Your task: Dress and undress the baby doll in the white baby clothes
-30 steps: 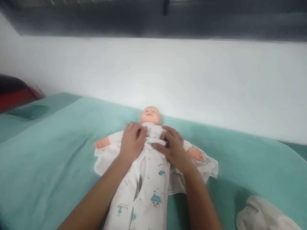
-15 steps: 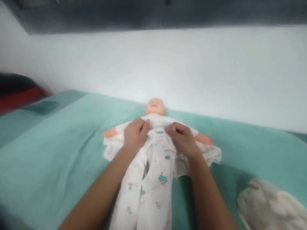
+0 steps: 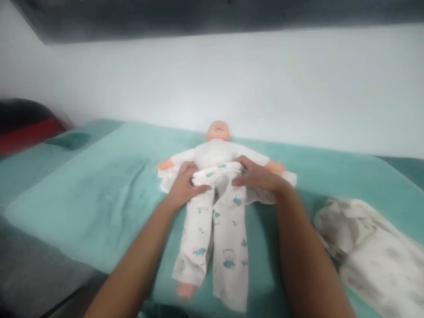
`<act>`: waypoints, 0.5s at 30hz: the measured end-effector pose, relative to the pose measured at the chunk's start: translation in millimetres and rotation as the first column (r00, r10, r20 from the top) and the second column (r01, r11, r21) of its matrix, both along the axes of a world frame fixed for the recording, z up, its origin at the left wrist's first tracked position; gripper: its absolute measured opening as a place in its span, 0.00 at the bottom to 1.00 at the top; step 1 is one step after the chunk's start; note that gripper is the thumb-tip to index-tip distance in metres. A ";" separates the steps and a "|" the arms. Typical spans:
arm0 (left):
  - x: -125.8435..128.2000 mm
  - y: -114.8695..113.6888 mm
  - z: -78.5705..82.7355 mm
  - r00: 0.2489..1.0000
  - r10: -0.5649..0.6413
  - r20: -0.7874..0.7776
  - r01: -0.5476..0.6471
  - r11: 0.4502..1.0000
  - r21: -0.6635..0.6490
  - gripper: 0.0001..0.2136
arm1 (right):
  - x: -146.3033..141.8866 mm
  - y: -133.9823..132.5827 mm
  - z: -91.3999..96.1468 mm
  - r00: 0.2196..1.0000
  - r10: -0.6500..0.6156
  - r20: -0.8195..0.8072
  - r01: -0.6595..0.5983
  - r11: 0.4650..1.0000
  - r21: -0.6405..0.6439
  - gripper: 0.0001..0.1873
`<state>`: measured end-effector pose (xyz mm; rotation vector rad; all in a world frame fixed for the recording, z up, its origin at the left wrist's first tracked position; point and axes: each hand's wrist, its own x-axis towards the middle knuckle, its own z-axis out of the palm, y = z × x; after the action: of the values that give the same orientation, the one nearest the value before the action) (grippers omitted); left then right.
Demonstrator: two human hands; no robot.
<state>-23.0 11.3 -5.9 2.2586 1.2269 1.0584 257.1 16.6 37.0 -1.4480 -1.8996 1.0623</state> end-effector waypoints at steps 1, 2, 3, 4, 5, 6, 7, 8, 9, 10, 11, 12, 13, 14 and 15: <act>1.0 0.2 -1.1 0.999 0.024 -0.046 -0.022 0.999 0.041 0.21 | -1.7 -7.8 -4.1 0.999 -0.044 0.002 0.044 0.999 -0.006 0.28; 2.2 0.0 -2.3 0.994 0.052 -0.101 -0.044 0.996 0.078 0.20 | -5.5 -16.1 -9.6 0.995 -0.103 0.009 0.103 0.995 0.011 0.26; 3.5 -0.6 -3.5 0.984 0.080 -0.158 -0.064 0.992 0.106 0.20 | -11.5 -24.9 -16.2 0.984 -0.178 0.024 0.177 0.983 0.047 0.21; 4.9 -1.8 -4.7 0.971 0.106 -0.215 -0.082 0.990 0.118 0.20 | -19.0 -33.6 -23.4 0.963 -0.264 0.047 0.259 0.961 0.098 0.17; 6.4 -3.4 -6.0 0.956 0.130 -0.263 -0.103 0.988 0.113 0.19 | -27.4 -42.1 -30.6 0.934 -0.352 0.067 0.339 0.928 0.156 0.16; 8.0 -5.3 -7.1 0.941 0.154 -0.301 -0.131 0.987 0.095 0.19 | -35.9 -50.1 -37.2 0.900 -0.431 0.074 0.408 0.889 0.209 0.16; 9.6 -7.4 -7.9 0.928 0.174 -0.328 -0.161 0.985 0.066 0.19 | -43.6 -57.3 -42.5 0.869 -0.490 0.064 0.462 0.851 0.249 0.17; 11.1 -9.6 -8.2 0.920 0.193 -0.342 -0.194 0.980 0.031 0.18 | -49.6 -63.6 -46.3 0.848 -0.528 0.039 0.500 0.822 0.273 0.17; 12.1 -12.0 -7.9 0.917 0.207 -0.340 -0.222 0.975 -0.006 0.17 | -53.5 -69.3 -48.4 0.842 -0.539 0.005 0.516 0.810 0.280 0.18; 12.2 -14.7 -6.7 0.925 0.206 -0.320 -0.231 0.972 -0.044 0.17 | -55.0 -74.5 -49.1 0.851 -0.524 -0.036 0.513 0.815 0.271 0.18; 11.1 -17.6 -4.6 0.941 0.190 -0.281 -0.221 0.972 -0.083 0.16 | -54.2 -79.6 -48.5 0.869 -0.489 -0.077 0.492 0.835 0.248 0.18; 8.5 -20.9 -1.7 0.961 0.156 -0.227 -0.188 0.974 -0.128 0.15 | -51.8 -84.8 -47.1 0.894 -0.434 -0.112 0.448 0.867 0.218 0.18; 4.3 -24.7 2.0 0.980 0.111 -0.163 -0.140 0.974 -0.179 0.15 | -48.4 -90.3 -45.5 0.920 -0.367 -0.140 0.388 0.903 0.183 0.18; -1.5 -28.8 6.3 0.993 0.058 -0.102 -0.080 0.970 -0.229 0.16 | -44.9 -96.1 -44.0 0.940 -0.302 -0.160 0.326 0.934 0.149 0.19; -8.4 -33.3 10.8 0.999 -0.004 -0.054 -0.011 0.961 -0.276 0.17 | -42.1 -101.7 -43.0 0.953 -0.253 -0.164 0.275 0.953 0.126 0.22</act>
<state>-31.4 -22.0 4.9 2.0812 1.3112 0.7761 215.0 -85.1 -5.9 -1.4492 -1.5925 0.8578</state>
